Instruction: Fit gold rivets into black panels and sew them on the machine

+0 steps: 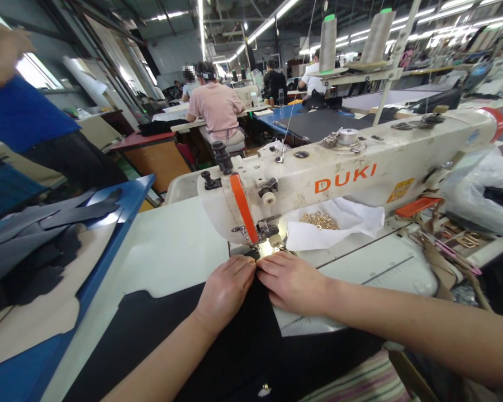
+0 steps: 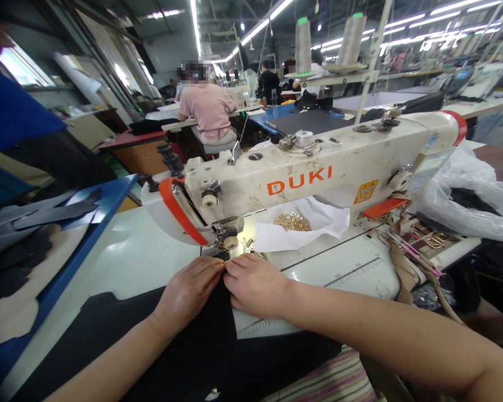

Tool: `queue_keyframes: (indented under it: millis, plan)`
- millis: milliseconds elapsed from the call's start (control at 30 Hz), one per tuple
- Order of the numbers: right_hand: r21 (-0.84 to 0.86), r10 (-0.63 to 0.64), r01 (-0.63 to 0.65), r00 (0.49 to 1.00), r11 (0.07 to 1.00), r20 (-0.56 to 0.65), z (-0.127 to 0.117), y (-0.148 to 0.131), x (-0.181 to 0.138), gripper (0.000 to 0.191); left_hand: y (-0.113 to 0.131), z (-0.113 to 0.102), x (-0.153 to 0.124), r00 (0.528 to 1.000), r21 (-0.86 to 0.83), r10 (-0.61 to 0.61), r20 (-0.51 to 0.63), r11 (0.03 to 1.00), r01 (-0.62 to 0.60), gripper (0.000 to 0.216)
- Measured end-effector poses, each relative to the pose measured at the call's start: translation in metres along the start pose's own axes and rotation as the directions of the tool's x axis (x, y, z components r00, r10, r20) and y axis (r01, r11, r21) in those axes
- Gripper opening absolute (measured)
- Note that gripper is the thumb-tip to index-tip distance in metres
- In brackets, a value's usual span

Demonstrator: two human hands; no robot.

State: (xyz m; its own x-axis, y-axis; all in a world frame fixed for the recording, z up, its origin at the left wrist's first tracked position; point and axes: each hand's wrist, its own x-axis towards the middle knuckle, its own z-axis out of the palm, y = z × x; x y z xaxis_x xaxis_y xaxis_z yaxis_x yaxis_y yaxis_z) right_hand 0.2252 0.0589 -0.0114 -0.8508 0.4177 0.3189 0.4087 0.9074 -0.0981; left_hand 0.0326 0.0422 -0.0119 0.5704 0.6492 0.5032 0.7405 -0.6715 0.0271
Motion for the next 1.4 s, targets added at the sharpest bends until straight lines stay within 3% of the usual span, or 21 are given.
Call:
queue_keyframes:
  millis: [267, 600, 967, 1200, 1400]
  plan:
    - [-0.022, 0.002, -0.002, 1.0, 1.0, -0.013, 0.002, -0.001, 0.001, 0.022, 0.002, -0.001, -0.001, 1.0, -0.004, -0.005, -0.016, 1.0, 0.005, 0.02]
    - [-0.051, -0.009, 0.009, 1.0, 0.999, -0.004, 0.003, -0.001, 0.001, 0.022, 0.007, -0.013, -0.014, 0.988, -0.075, -0.098, 0.118, 0.991, 0.107, 0.029]
    - [-0.081, -0.012, 0.011, 1.0, 0.997, -0.006, 0.003, -0.002, 0.0, 0.021, 0.009, -0.015, -0.015, 0.984, -0.041, -0.089, 0.154, 0.995, 0.096, 0.031]
    - [-0.121, -0.147, 0.132, 0.981, 0.984, -0.128, 0.006, -0.003, -0.006, 0.017, 0.009, -0.013, -0.014, 0.984, -0.05, -0.09, 0.156, 0.994, 0.099, 0.031]
    - [-0.064, -0.167, 0.163, 0.983, 0.985, -0.07, 0.007, 0.003, -0.005, 0.013, 0.007, -0.011, -0.012, 0.983, -0.053, -0.097, 0.153, 0.993, 0.107, 0.03]
